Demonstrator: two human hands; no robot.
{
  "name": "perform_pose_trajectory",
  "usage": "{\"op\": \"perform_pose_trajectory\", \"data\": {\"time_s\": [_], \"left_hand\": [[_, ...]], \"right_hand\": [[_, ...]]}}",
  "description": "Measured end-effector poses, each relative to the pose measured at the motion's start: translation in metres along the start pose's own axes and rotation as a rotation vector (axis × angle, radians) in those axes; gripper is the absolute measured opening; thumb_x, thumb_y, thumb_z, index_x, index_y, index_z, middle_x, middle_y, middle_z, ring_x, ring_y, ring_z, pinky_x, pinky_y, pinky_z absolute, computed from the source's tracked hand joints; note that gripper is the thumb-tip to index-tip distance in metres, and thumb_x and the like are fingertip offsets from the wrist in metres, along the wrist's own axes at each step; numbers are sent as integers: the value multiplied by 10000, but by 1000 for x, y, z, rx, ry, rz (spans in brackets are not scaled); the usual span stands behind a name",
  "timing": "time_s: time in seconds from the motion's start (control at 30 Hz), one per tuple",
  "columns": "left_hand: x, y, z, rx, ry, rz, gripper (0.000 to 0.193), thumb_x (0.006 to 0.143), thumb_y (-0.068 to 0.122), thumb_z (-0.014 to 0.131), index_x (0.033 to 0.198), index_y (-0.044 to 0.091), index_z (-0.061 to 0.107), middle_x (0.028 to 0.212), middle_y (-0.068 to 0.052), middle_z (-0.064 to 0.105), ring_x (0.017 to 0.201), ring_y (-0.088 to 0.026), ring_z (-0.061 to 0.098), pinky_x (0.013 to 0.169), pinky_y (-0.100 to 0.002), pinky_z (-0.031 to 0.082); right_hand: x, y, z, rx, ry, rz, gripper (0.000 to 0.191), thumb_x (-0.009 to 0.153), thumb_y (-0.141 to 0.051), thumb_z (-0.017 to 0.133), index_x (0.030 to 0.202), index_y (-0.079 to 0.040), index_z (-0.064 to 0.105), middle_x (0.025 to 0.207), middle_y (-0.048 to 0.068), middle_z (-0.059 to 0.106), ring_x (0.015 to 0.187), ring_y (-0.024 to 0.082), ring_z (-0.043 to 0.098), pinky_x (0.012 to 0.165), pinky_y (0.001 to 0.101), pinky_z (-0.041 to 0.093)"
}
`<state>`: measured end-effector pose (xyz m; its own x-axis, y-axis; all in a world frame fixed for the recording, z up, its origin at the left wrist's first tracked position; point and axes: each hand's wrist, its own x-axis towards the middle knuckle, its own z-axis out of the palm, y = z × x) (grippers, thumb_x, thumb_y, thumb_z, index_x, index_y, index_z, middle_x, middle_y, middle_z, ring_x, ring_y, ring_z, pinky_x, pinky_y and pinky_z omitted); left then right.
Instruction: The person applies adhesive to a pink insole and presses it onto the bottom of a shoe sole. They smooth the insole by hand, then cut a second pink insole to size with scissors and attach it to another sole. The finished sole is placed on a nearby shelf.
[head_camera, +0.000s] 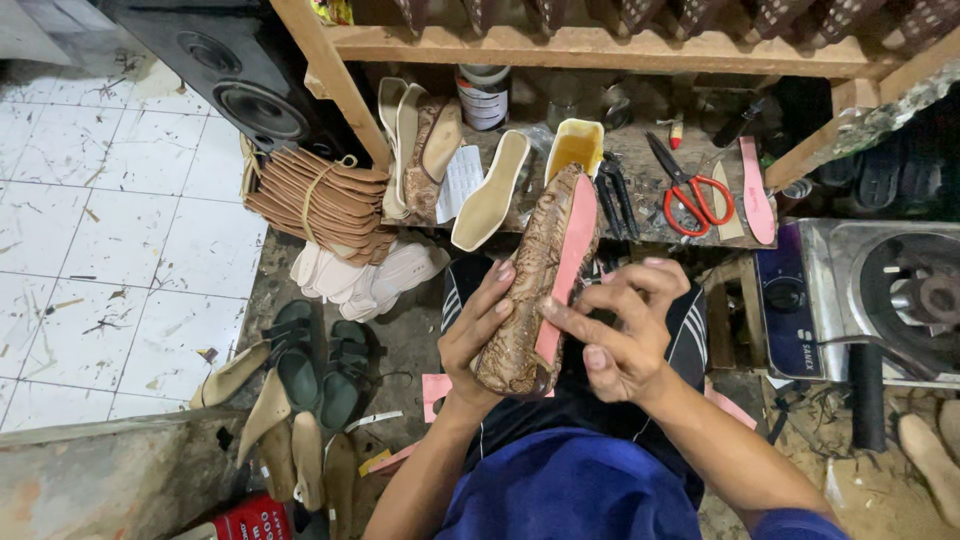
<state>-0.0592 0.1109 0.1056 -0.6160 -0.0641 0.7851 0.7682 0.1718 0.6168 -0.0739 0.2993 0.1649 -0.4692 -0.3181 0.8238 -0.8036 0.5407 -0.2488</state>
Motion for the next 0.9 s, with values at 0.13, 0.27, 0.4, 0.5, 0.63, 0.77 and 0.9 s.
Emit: {"op": "perform_pose_trajectory", "data": {"time_s": [0.13, 0.27, 0.4, 0.5, 0.63, 0.77, 0.9], "left_hand": [[1, -3, -1, -31, -5, -14, 521, 880, 171, 854, 1315, 82, 581, 1448, -203, 599, 1402, -431, 583, 1227, -540, 479], [0, -5, -2, -33, 0, -17, 534, 863, 179, 861, 1312, 82, 589, 1445, -199, 600, 1399, -428, 582, 1237, -544, 462], [-2, -6, -4, -35, 8, -55, 526, 869, 166, 858, 1318, 85, 596, 1460, -202, 603, 1412, -423, 584, 1243, -531, 475], [-4, -8, -5, -50, -1, -50, 541, 855, 162, 862, 1317, 82, 593, 1457, -202, 595, 1410, -422, 577, 1234, -524, 473], [-8, -12, -4, -50, 20, -84, 513, 862, 102, 857, 1315, 81, 617, 1462, -199, 606, 1422, -413, 583, 1217, -503, 472], [-9, -14, -5, -35, 13, -89, 538, 838, 101, 860, 1315, 78, 612, 1451, -201, 605, 1404, -400, 587, 1229, -507, 477], [-9, -16, -7, -28, 11, -87, 548, 837, 96, 858, 1326, 69, 611, 1450, -207, 603, 1403, -400, 588, 1231, -504, 473]], "right_hand": [[2, 0, 1, -12, 17, 58, 493, 1027, -392, 409, 1102, -141, 826, 986, 48, 634, 1038, 294, 469, 1025, 507, 313], [5, -5, 2, 13, 0, 15, 483, 1021, -402, 414, 1079, -143, 818, 975, 27, 647, 1034, 280, 483, 1047, 525, 299], [5, -6, 5, 27, -8, 160, 550, 1064, -403, 335, 1165, -123, 797, 1025, 58, 624, 1099, 318, 459, 1089, 518, 284], [4, -5, 7, 22, -45, 0, 502, 1030, -426, 409, 1080, -144, 821, 952, 17, 652, 1020, 296, 464, 1048, 531, 278], [3, -4, 11, 70, 15, 60, 502, 1046, -408, 388, 1084, -161, 823, 940, 18, 638, 1026, 287, 469, 1035, 490, 311], [4, -9, 12, 78, -4, 30, 480, 1032, -394, 399, 1077, -152, 812, 931, 23, 647, 1024, 271, 477, 1049, 510, 301], [8, -14, 11, 60, -18, 112, 509, 1029, -365, 377, 1081, -123, 822, 949, 38, 647, 1049, 286, 480, 1056, 503, 301]]}}
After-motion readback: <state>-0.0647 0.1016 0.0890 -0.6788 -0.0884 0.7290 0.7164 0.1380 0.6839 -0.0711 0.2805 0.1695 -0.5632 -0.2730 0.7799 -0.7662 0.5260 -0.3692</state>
